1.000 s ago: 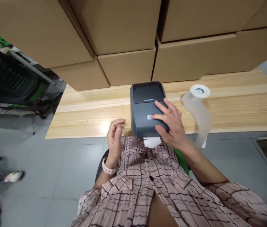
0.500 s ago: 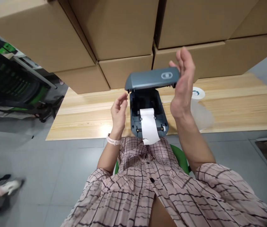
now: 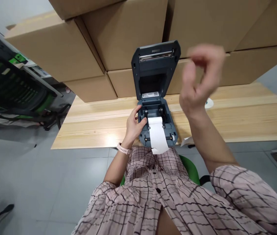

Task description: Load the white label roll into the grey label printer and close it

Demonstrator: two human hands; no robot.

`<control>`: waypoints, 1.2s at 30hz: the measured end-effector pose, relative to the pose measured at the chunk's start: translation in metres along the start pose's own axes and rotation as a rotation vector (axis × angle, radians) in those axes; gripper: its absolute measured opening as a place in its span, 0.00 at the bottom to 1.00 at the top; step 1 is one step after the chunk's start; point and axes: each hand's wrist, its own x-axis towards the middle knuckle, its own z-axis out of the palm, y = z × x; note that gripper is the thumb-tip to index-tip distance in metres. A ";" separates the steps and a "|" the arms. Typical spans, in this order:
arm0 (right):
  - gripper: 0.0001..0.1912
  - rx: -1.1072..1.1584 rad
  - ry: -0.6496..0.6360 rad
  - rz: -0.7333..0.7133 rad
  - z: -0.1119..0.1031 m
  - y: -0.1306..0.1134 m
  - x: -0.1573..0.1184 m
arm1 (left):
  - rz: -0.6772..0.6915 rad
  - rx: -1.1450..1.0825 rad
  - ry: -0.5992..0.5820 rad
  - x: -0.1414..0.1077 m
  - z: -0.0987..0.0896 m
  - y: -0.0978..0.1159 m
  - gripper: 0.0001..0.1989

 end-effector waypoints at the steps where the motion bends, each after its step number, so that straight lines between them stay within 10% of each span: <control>1: 0.18 -0.001 -0.074 -0.018 -0.005 -0.005 -0.016 | -0.006 -0.005 0.003 0.000 0.001 0.000 0.29; 5: 0.17 -0.031 -0.896 -0.029 -0.007 -0.004 -0.069 | 0.015 -0.025 -0.003 0.001 0.002 -0.001 0.31; 8: 0.18 -0.091 -1.131 -0.064 0.002 0.005 -0.084 | 0.028 -0.050 -0.016 0.001 0.001 -0.003 0.33; 17: 0.23 0.379 -1.182 0.090 -0.039 0.021 -0.046 | 0.172 0.143 -0.138 0.002 -0.010 -0.003 0.38; 22: 0.14 0.903 -0.841 0.215 -0.108 0.042 -0.036 | 0.152 0.210 -0.147 -0.003 -0.010 0.001 0.38; 26: 0.07 0.650 -0.810 0.349 -0.140 0.061 -0.040 | 0.151 0.211 -0.130 -0.003 -0.009 0.001 0.37; 30: 0.15 0.122 -1.057 0.475 -0.126 0.083 -0.033 | 0.151 0.194 -0.115 -0.002 -0.008 0.000 0.37; 36: 0.11 -0.047 -1.295 0.327 -0.056 0.124 -0.010 | 0.167 0.168 -0.109 -0.003 -0.008 0.002 0.37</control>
